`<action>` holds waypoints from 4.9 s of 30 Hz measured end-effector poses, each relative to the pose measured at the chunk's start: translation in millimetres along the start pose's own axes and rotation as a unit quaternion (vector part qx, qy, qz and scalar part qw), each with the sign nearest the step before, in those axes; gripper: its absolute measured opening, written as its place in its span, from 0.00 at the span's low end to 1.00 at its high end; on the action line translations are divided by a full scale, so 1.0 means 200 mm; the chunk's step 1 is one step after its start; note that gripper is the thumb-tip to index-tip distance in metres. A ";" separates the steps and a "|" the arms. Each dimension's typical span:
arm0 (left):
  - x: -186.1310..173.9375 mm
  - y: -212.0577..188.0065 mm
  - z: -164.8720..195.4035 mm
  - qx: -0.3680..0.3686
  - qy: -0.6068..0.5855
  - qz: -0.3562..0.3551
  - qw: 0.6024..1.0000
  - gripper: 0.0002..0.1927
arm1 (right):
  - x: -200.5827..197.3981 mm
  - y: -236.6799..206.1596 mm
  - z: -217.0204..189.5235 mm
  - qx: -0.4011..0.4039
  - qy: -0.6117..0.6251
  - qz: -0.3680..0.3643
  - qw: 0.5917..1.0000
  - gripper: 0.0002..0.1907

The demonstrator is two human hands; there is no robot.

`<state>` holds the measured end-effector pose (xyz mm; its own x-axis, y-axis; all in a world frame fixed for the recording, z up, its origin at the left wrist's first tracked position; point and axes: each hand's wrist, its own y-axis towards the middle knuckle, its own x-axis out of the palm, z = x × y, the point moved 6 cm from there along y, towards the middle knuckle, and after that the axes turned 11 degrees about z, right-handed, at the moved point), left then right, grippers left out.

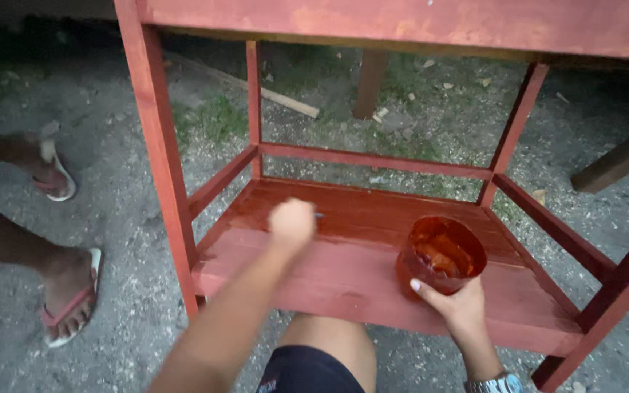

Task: The person applies a red-brown wood stain to a wooden shelf frame using a cloth, dipping the cloth into a bowl of stain held in the other hand. They wipe the stain across the shelf boards and rails, working over the surface of the lower shelf.

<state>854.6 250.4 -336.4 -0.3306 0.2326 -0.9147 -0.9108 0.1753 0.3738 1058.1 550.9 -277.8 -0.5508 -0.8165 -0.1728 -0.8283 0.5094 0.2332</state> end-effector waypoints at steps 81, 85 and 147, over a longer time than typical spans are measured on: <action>0.04 0.07 0.62 -0.271 -0.400 0.128 0.866 0.15 | -0.43 0.05 0.02 -0.063 0.001 0.128 0.990 0.41; 0.22 0.12 0.53 -0.309 -0.533 -0.047 0.786 0.04 | -0.42 0.08 0.03 -0.079 0.006 0.114 0.990 0.39; 0.10 0.14 1.19 -0.166 -0.510 0.099 0.838 0.19 | -0.30 0.07 -0.01 -0.101 -0.111 0.175 0.973 0.41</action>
<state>882.3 488.2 -307.7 -0.2538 0.9524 -0.1687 -0.9376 -0.1994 0.2848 1080.2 606.4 -262.8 -0.8232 -0.5120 -0.2456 -0.5607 0.6646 0.4938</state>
